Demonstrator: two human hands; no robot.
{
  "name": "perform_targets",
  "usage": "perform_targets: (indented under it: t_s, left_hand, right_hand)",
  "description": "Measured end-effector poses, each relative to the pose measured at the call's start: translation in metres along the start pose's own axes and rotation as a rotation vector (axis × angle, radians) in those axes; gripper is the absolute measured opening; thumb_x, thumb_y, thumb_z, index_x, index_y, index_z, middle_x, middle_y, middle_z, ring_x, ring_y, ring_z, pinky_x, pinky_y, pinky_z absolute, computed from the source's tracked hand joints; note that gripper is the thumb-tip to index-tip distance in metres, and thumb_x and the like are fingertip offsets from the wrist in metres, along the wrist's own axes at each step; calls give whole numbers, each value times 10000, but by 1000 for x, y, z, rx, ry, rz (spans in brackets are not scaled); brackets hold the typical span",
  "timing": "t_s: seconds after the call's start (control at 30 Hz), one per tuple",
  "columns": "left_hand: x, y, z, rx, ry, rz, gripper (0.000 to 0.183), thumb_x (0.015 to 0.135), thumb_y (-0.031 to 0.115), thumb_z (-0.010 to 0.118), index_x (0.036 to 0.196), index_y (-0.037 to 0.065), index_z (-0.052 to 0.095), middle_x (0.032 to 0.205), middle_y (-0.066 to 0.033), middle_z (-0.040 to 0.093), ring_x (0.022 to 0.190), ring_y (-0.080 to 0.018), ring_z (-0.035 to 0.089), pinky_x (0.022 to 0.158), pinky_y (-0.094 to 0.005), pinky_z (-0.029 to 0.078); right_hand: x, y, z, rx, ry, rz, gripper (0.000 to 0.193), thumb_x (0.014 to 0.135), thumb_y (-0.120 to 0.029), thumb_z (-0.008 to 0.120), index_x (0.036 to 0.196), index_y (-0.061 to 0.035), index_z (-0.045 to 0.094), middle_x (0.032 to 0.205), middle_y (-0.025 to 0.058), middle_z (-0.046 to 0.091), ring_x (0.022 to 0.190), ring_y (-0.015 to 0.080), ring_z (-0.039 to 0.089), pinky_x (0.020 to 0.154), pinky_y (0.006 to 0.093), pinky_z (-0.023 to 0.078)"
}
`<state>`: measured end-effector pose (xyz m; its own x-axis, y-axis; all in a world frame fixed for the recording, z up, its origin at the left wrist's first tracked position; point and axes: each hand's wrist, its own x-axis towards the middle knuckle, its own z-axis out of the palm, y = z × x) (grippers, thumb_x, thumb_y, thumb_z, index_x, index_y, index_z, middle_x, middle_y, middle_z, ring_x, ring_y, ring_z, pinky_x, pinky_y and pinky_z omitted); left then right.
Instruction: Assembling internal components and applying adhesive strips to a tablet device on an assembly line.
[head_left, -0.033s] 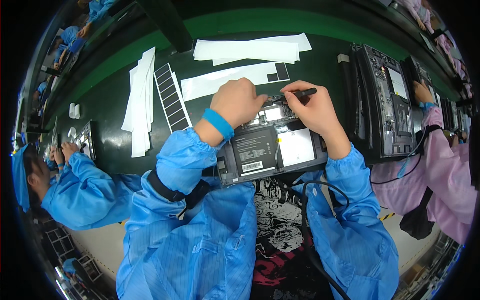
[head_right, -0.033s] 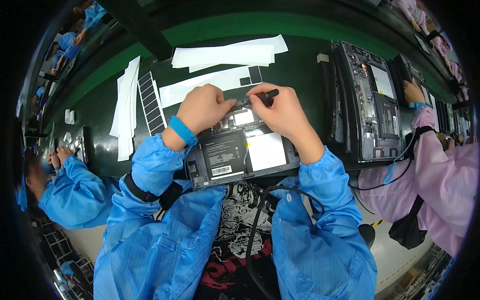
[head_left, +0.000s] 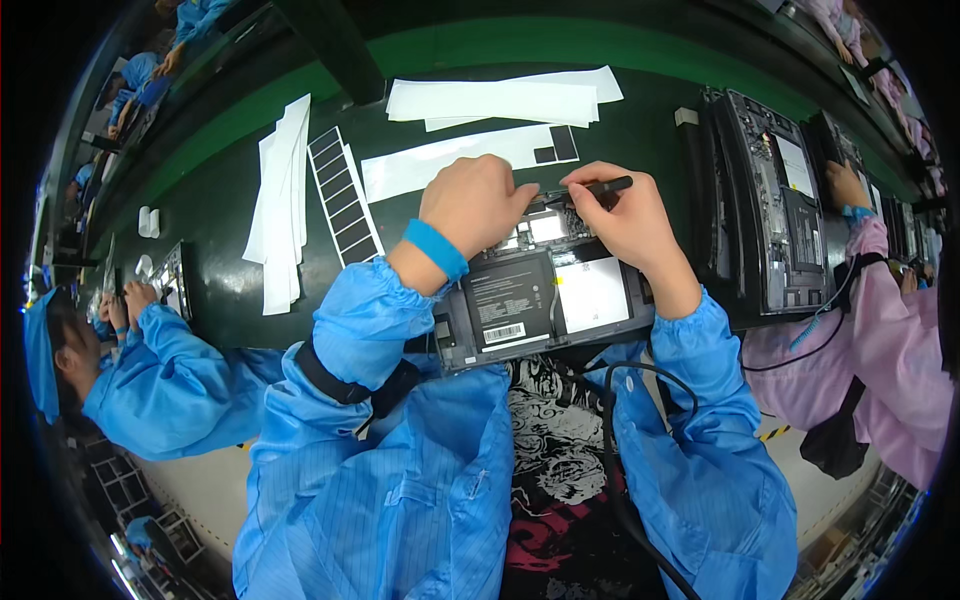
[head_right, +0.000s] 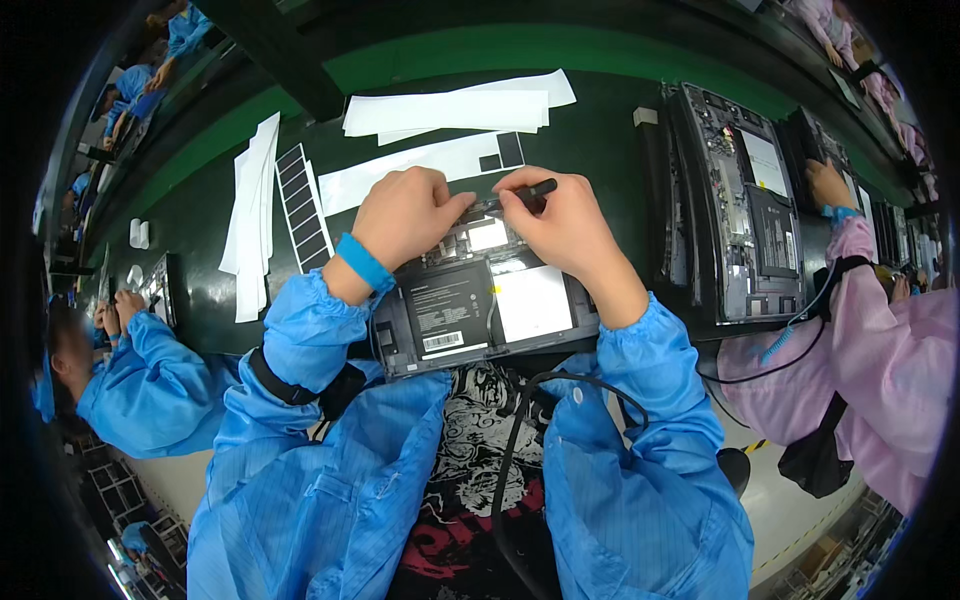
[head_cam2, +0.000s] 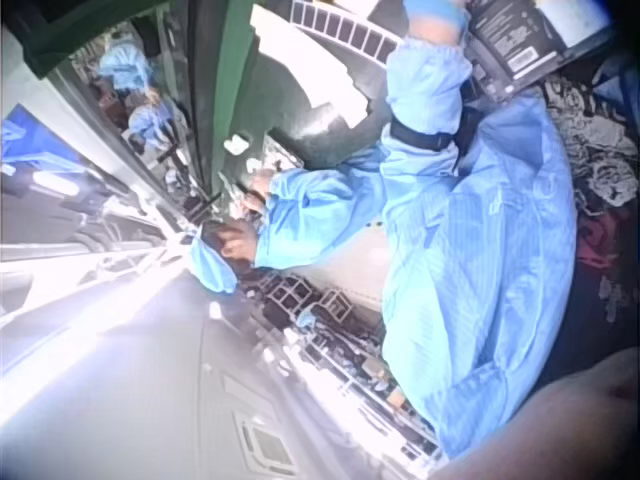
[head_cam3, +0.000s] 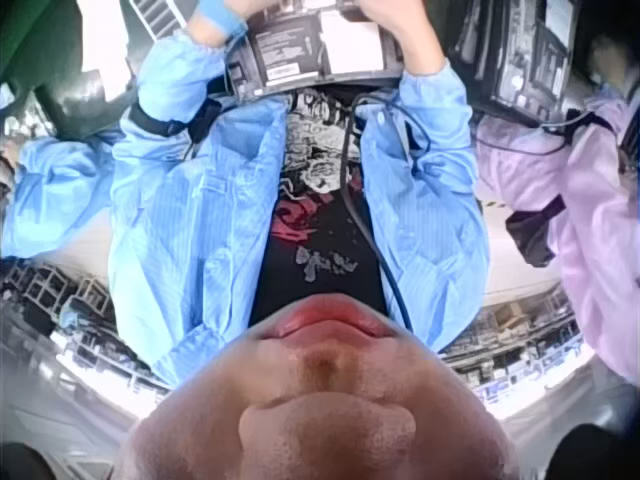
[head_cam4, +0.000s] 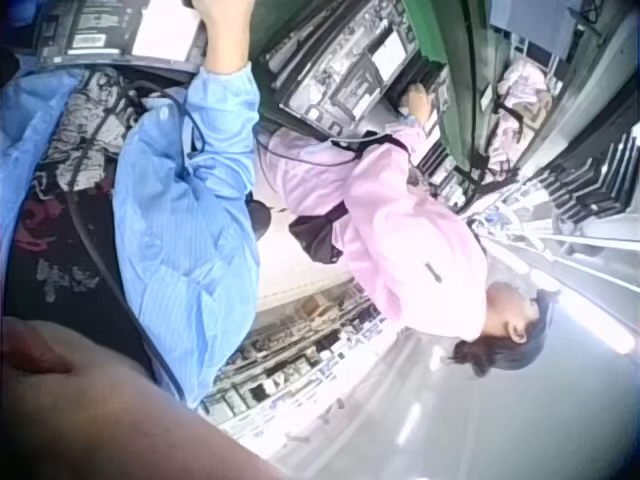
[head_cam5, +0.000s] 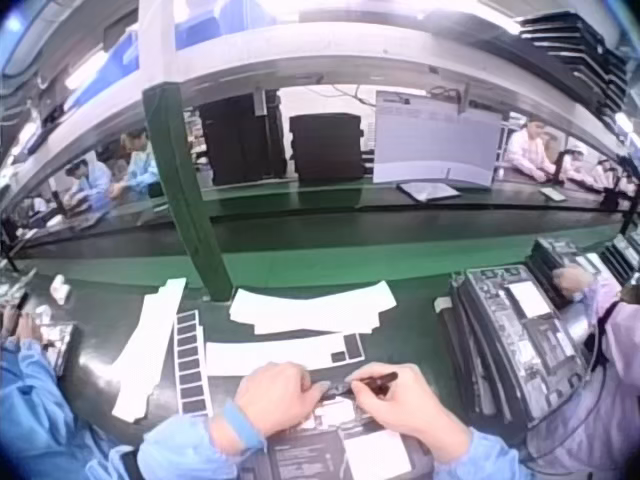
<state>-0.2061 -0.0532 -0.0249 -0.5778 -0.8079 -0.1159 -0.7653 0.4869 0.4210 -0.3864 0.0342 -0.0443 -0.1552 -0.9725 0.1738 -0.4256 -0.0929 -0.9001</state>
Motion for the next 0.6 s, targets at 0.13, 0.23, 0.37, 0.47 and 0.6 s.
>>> perform_targets:
  t_s: [0.13, 0.23, 0.37, 0.47, 0.6]
  left_hand:
    - [2, -9, 15, 27, 215, 176, 430, 807, 405, 725, 707, -9, 669, 692, -162, 672, 639, -320, 647, 616, -395, 506]
    - [5, -19, 19, -93, 57, 113, 448, 809, 432, 731, 748, -10, 690, 698, -156, 672, 627, -290, 640, 610, -371, 502]
    - [6, -23, 17, -252, -114, 16, 461, 781, 464, 756, 777, 3, 731, 699, -162, 682, 628, -280, 656, 624, -360, 524]
    - [9, -24, 16, -258, -93, 39, 445, 761, 449, 776, 767, 6, 738, 683, -160, 681, 607, -273, 654, 617, -353, 526]
    - [19, -25, 6, -270, -207, -28, 440, 733, 459, 794, 765, 23, 743, 686, -155, 684, 613, -266, 658, 619, -350, 528]
  right_hand:
    - [-1, 0, -1, -7, -5, -12, 156, 843, -119, 641, 884, 19, 700, 674, 101, 656, 571, 120, 602, 554, 266, 468]
    - [-3, 5, 1, 5, 7, -9, 155, 842, -120, 638, 877, 21, 694, 676, 105, 659, 578, 125, 612, 555, 268, 471]
    - [-5, 7, 3, 111, 17, 111, 168, 882, -136, 629, 882, 23, 682, 677, 95, 667, 600, 114, 622, 557, 252, 478]
    - [-3, 20, -3, 273, 243, 100, 182, 929, -129, 603, 882, 35, 667, 651, 64, 639, 623, 106, 624, 580, 243, 493]
    - [1, 29, -11, 427, 282, 102, 167, 943, -116, 603, 907, 36, 661, 637, 54, 615, 635, 126, 630, 594, 247, 501]
